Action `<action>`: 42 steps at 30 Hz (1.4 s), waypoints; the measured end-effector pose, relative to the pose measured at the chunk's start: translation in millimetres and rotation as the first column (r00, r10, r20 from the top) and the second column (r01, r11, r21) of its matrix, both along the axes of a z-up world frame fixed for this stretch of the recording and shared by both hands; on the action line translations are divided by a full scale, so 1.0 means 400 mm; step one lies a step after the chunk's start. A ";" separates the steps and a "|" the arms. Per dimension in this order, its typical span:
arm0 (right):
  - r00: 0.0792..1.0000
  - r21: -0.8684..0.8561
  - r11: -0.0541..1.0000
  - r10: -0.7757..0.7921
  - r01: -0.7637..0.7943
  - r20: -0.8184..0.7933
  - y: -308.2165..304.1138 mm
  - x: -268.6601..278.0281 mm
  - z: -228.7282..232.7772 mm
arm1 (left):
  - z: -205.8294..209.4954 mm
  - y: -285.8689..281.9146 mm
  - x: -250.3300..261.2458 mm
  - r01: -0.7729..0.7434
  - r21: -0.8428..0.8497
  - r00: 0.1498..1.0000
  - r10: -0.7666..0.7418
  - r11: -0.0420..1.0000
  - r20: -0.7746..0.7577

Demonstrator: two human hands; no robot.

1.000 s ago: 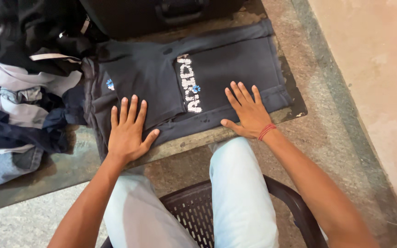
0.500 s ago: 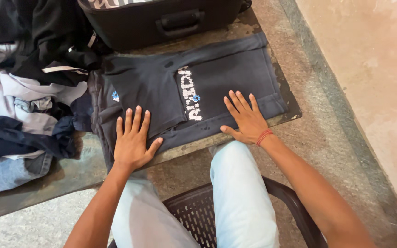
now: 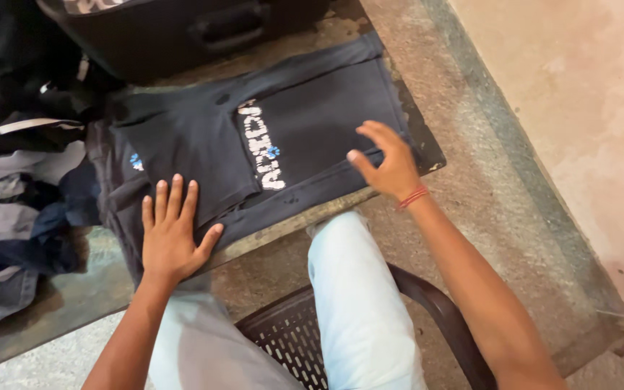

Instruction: The person folds a black t-shirt and a blue patterned shirt by hand on a wooden surface and places them into an open suitcase.

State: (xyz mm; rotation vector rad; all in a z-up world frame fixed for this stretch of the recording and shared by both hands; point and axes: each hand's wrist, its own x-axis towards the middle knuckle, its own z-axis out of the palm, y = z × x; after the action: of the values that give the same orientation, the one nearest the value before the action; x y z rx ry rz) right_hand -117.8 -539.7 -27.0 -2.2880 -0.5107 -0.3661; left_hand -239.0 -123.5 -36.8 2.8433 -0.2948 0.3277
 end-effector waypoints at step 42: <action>0.643 0.118 0.848 -0.294 0.517 -0.707 -0.140 0.517 0.068 | 0.000 -0.808 0.259 -0.044 -0.902 0.994 0.113 0.429 0.006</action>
State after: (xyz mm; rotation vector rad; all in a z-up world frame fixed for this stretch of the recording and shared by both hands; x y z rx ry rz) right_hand 89.2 -595.8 0.3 -2.0090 0.4342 0.1786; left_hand -135.4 -446.5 -36.9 1.7402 0.0358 0.4308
